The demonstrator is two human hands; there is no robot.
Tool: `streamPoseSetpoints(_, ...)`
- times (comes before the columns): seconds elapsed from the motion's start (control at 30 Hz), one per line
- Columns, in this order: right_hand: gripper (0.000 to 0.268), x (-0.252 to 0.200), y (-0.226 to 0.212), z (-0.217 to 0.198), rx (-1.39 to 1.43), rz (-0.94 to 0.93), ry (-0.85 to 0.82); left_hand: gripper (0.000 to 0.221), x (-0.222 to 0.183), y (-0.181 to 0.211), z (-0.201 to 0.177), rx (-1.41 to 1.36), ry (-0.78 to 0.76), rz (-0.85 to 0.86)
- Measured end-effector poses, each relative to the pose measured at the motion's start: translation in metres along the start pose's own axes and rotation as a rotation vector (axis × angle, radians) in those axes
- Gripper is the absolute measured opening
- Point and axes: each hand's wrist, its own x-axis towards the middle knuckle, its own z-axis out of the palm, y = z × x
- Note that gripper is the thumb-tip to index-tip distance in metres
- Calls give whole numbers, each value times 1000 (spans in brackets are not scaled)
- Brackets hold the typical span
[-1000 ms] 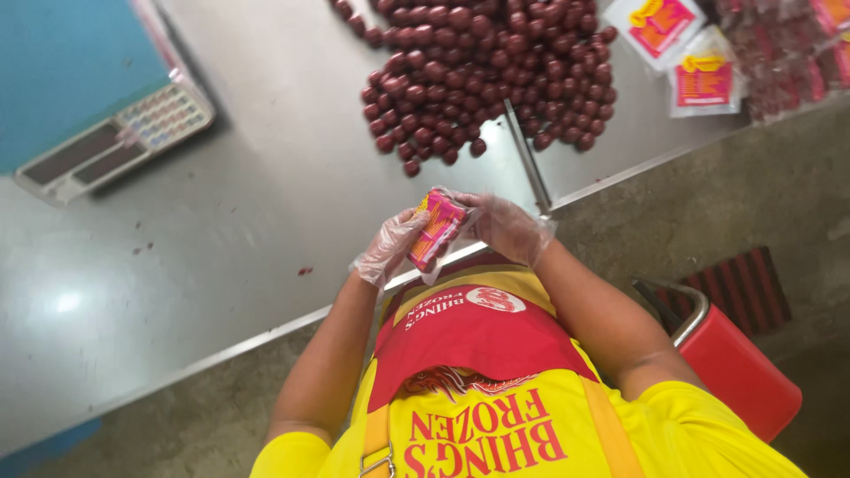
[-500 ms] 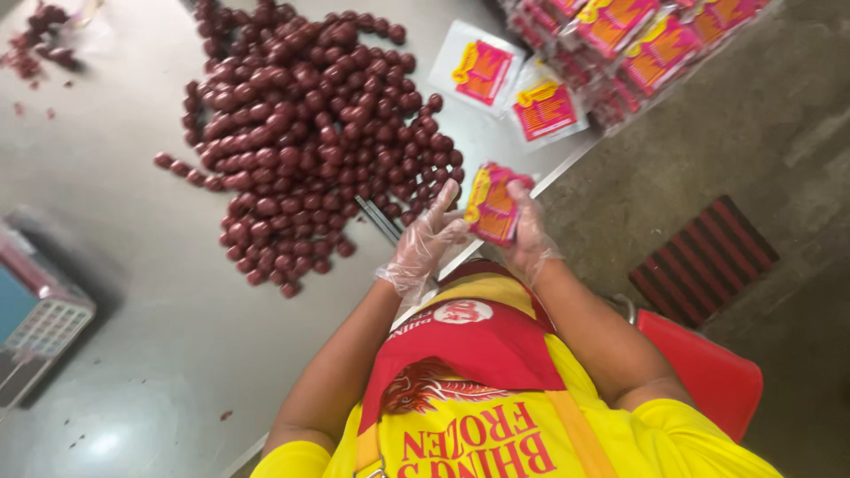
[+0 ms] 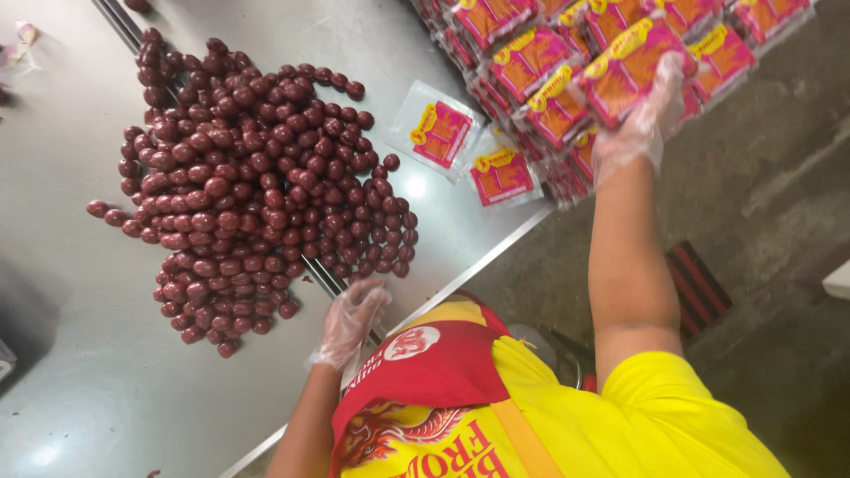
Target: The person places small red sausages into clear plastic bags by hand and adds a small yellow packet to each bag.
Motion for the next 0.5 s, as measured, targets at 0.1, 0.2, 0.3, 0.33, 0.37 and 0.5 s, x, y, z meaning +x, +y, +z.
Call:
streamPoseSetpoints(0.1, 69, 91, 35, 21, 79, -21, 122, 42, -11, -25, -10, 60, 92, 25)
streamPoseSetpoints(0.2, 60, 161, 64, 40, 37, 32, 117, 40, -21, -47, -24, -20, 194, 40)
streamPoseSetpoints(0.3, 52, 188, 75, 49, -45, 78, 121, 37, -36, -71, -35, 35, 354, -13)
streamPoseSetpoints(0.33, 49, 190, 73, 49, -78, 86, 122, 37, -44, -80, -38, 33, 361, -23)
streamPoseSetpoints(0.37, 47, 191, 72, 50, -103, 96, 126, 36, -53, -89, -40, -4, 415, -23)
streamPoseSetpoints(0.5, 36, 219, 88, 59, -242, 110, 108, 35, -83, -123, -53, 14, 511, -54)
